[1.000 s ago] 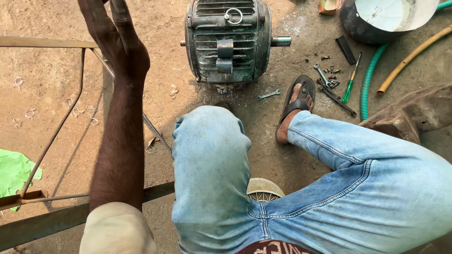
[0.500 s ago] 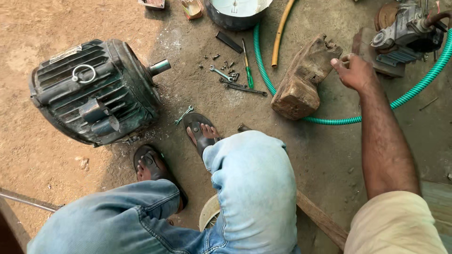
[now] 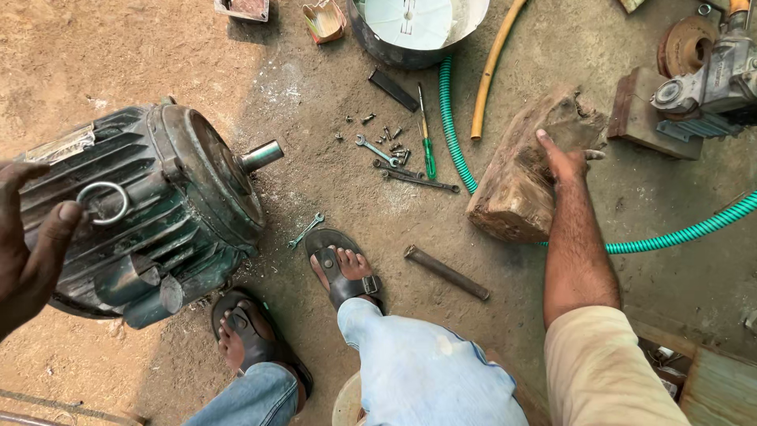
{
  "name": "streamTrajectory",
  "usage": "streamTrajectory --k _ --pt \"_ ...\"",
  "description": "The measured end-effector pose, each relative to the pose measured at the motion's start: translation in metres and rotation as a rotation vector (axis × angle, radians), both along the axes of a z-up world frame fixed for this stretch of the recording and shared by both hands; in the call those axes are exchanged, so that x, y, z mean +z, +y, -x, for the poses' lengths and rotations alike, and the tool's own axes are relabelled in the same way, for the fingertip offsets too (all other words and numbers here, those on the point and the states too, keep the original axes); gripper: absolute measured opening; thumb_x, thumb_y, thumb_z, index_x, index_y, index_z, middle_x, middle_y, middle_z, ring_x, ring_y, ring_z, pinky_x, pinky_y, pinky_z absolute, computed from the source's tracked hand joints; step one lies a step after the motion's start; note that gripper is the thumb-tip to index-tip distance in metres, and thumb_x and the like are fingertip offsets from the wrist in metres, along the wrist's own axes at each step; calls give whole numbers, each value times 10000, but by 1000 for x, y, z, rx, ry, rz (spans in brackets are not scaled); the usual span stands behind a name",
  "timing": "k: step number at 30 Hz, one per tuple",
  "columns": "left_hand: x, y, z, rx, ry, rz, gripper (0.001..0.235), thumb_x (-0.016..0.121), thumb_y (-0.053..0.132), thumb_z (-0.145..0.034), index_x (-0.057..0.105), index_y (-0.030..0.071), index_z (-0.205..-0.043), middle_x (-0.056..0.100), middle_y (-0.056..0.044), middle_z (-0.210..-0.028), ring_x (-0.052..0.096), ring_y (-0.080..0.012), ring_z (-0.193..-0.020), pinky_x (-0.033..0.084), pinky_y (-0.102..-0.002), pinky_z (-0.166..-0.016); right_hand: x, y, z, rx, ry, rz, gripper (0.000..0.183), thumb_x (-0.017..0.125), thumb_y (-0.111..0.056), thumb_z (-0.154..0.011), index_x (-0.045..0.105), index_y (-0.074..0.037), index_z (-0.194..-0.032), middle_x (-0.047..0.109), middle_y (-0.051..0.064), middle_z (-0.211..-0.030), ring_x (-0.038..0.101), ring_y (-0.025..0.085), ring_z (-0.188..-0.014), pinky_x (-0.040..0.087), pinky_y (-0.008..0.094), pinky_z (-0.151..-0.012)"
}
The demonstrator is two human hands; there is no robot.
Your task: The person disassembles an electric motor by removing bolts and using a hammer to separate the end cover. They then reassemble the motor by aligning and securing the end cover back onto the housing.
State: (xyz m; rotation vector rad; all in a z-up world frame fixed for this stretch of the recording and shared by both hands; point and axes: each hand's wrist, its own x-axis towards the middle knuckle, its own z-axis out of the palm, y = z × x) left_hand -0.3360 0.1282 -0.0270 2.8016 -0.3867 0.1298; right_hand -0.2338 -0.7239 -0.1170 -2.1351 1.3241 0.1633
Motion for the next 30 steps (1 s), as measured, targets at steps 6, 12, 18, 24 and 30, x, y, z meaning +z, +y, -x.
streamTrajectory --k 6,12,18,24,30 --pt "-19 -34 7 102 201 343 372 534 194 -1189 437 -61 -1443 584 -236 -1096 674 -295 -984 565 -388 -817 9 -6 15 29 -35 -142 943 912 -436 -805 469 126 -1419 576 278 -1415 587 360 -1317 501 540 -1061" --pt "-20 -32 2 57 217 247 361 535 197 -1168 450 -27 -1437 596 -189 -1036 672 -269 -915 558 -371 -829 33 -4 44 118 -315 -285 860 913 -257 -723 476 -26 -1427 653 285 -1368 656 371 -1265 551 541 -1025" --pt "6 -40 1 120 136 199 447 603 317 -1155 457 -24 -1404 495 -251 -1312 542 -328 -1188 488 -478 -1017 3 41 24 -19 -507 -597 829 925 -178 -787 503 -8 -1481 549 246 -1493 550 383 -1390 529 557 -1070" --pt "4 -30 1 157 94 -80 548 547 614 -1152 512 130 -1406 500 -142 -1352 390 -317 -1363 251 -535 -1168 -9 81 -28 155 -34 -341 794 899 -276 -739 551 51 -1373 688 192 -1271 700 369 -1165 615 569 -890" --pt "-10 -22 0 167 21 -53 587 514 654 -1148 509 138 -1430 510 -116 -1402 400 -296 -1370 259 -559 -1191 -19 97 -50 606 245 434 833 880 -519 -902 611 158 -1306 661 376 -1280 680 478 -1149 566 560 -925"
